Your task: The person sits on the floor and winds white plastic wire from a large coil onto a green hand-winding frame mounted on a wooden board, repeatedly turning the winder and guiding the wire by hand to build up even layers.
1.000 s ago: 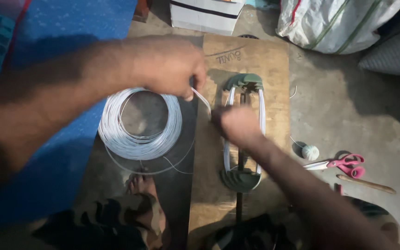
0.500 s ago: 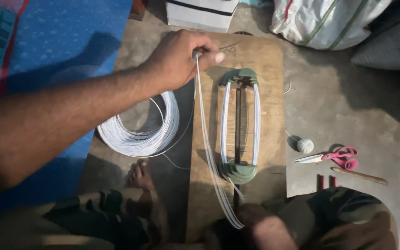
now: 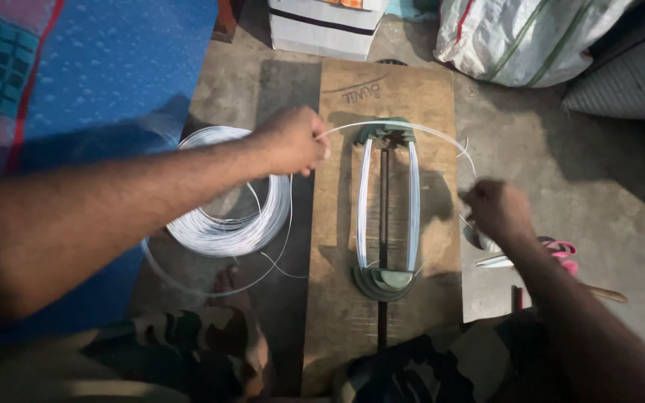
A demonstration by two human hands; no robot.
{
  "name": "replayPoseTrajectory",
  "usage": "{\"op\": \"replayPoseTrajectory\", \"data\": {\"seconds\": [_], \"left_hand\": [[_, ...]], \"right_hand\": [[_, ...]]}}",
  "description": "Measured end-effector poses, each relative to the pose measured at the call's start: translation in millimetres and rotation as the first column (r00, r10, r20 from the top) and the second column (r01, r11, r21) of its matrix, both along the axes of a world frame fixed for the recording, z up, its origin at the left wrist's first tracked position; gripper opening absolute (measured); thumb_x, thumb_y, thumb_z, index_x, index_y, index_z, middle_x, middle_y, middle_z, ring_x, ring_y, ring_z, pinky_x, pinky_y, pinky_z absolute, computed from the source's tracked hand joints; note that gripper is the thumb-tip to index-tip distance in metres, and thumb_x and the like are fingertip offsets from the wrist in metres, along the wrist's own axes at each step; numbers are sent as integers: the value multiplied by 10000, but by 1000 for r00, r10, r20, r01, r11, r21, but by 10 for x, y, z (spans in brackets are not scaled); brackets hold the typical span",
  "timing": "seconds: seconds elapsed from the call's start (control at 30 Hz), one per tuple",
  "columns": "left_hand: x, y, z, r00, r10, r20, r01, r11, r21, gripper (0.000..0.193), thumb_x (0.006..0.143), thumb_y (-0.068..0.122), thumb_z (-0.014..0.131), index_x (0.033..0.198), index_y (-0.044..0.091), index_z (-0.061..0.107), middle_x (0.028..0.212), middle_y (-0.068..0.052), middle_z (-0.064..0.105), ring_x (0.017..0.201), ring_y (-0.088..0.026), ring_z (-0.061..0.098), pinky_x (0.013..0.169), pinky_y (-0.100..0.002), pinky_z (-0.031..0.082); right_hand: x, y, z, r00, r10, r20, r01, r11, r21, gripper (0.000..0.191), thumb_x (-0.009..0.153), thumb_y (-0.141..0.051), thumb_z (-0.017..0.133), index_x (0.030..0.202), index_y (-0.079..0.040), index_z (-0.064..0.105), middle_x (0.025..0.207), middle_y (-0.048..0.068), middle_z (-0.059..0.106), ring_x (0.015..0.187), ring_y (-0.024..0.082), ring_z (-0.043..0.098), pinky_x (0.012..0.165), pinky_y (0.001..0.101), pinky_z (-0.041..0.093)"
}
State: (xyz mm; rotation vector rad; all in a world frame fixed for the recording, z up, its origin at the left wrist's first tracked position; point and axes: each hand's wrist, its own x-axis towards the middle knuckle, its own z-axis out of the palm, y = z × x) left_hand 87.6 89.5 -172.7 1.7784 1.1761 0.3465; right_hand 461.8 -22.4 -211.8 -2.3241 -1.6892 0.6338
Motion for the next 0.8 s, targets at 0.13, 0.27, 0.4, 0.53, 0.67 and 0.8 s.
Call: {"op": "replayPoseTrajectory", "data": {"seconds": [0.13,0.27,0.4,0.53,0.67,0.8], "left_hand": [[80,-126,-29,999,-2,-47,3,999,33,99,887,89,610,859,62,700,681,-69,735,546,-150,721,506,-294,554],[109,-166,9,987,135,-90,-154,952,-266,143,938,121,565,922,27,672,721,-96,716,562,-194,692,439,-361,519],[74,-132,143,975,63,-211,-138,923,-359,223,982,132,451,987,-4,627,770,-145,686,570,-258,705,433,-416,588],[78,-56,412,958,-1,-286,-84,955,-285,271,980,112,471,973,-78,665,749,-148,658,571,-267,658,420,-433,578],[23,29,757,763,-196,-616,196,978,-69,235,921,19,551,945,-91,758,692,-176,689,544,-285,713,440,-413,558],[15,-69,902,700,-411,-583,423,897,-125,217,820,11,642,954,94,790,754,-142,732,550,-296,708,468,-436,569]], "right_hand": [[-263,788,-57,994,104,35,-108,982,156,249,961,-287,711,935,-41,736,729,125,728,609,230,728,615,386,558],[-458,1494,-57,970,166,-178,-156,985,69,187,922,-211,737,898,-26,749,708,117,728,526,210,707,537,376,578],[-732,1948,39,954,273,-122,-279,960,-34,99,859,-147,750,855,-52,779,721,143,734,550,241,714,577,381,594],[-1169,1937,-4,730,504,462,-578,815,24,123,756,-191,810,831,-93,819,807,185,734,726,357,703,704,479,561],[-1554,1424,-43,570,557,604,-723,689,47,87,828,-192,707,852,-148,777,805,147,723,737,363,708,617,497,554],[-1606,491,-39,598,676,431,-795,572,205,154,904,-250,684,923,-97,681,736,140,680,658,351,679,565,490,520]]}}
